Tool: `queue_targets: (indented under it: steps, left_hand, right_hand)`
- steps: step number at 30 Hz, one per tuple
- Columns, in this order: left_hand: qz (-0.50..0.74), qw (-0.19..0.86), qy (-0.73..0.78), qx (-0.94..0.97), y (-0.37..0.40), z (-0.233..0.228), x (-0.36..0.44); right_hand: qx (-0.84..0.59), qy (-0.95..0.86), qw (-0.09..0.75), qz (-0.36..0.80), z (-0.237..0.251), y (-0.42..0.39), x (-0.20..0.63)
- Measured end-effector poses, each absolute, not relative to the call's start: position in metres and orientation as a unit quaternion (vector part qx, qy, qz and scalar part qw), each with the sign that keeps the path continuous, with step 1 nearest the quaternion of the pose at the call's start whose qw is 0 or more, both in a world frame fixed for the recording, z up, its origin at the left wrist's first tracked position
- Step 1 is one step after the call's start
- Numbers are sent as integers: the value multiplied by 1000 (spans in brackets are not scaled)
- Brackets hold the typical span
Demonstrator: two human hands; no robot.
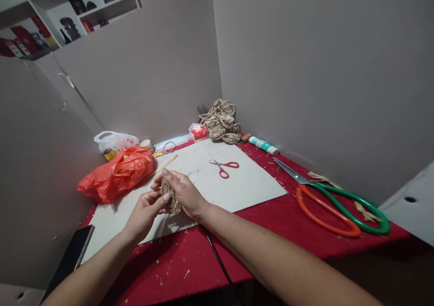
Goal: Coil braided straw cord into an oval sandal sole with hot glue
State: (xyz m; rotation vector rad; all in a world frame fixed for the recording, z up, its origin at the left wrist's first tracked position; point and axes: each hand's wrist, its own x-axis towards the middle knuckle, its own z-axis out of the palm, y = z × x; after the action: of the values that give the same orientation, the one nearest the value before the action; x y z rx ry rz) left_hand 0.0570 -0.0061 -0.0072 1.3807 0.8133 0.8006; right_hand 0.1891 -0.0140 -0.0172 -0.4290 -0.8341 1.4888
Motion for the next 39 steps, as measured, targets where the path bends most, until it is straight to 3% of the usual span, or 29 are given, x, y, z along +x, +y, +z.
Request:
queue_targets:
  steps: [15,27,32,39]
  left_hand:
    - [327,607,302,659,15,-11,54]
    - [292,635,302,648,33,-16,63]
    - [355,637,289,621,41,-11,67]
    - [414,618,289,603,52,-5,83]
  right_hand:
    - [-291,-441,607,593,-30,-7,186]
    - [-244,-361,619,654,-40,6,190]
    - [-202,-326,616,688,-36,5,191]
    - [-271,-395,692,540,-31,10,203]
